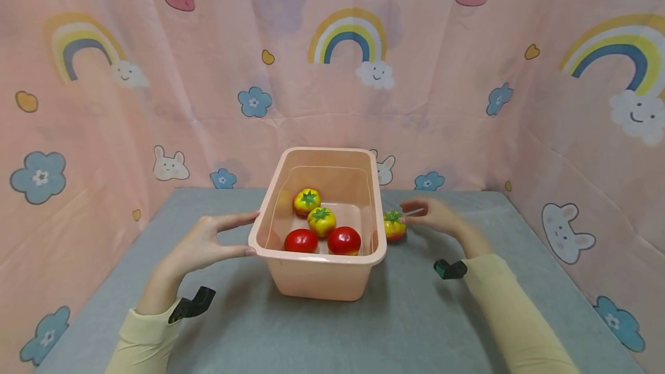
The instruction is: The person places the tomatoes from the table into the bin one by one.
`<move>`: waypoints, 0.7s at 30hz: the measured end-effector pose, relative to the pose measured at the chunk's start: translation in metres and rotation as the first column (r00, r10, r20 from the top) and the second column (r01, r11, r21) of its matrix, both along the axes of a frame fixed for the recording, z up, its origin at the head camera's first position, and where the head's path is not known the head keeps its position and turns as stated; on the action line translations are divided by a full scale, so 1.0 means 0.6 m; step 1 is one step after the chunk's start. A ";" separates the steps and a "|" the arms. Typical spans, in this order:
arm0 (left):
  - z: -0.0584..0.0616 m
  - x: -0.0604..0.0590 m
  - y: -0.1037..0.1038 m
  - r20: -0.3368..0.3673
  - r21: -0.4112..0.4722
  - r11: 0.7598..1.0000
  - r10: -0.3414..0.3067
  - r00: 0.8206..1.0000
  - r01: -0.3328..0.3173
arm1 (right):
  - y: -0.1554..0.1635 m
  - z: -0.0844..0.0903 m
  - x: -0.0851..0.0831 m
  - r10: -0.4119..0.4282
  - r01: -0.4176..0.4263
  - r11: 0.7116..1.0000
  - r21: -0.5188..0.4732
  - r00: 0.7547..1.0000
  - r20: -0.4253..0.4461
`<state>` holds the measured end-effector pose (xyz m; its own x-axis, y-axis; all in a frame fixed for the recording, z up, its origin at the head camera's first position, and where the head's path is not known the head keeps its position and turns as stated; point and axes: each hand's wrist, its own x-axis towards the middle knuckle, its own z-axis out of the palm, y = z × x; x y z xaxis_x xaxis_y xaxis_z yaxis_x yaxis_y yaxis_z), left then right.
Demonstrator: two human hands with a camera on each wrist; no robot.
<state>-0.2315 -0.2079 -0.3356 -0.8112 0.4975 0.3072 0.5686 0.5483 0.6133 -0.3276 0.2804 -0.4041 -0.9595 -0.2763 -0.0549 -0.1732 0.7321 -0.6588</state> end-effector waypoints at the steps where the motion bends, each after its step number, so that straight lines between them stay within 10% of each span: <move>1: 0.000 0.000 0.000 0.001 0.000 1.000 0.000 1.000 0.000 | 0.000 -0.003 0.000 -0.001 0.001 1.000 -0.002 1.000 0.006; 21: -0.006 -0.003 -0.003 0.002 -0.002 1.000 0.009 1.000 -0.009 | -0.018 -0.052 0.000 -0.087 0.089 0.995 -0.038 0.994 0.067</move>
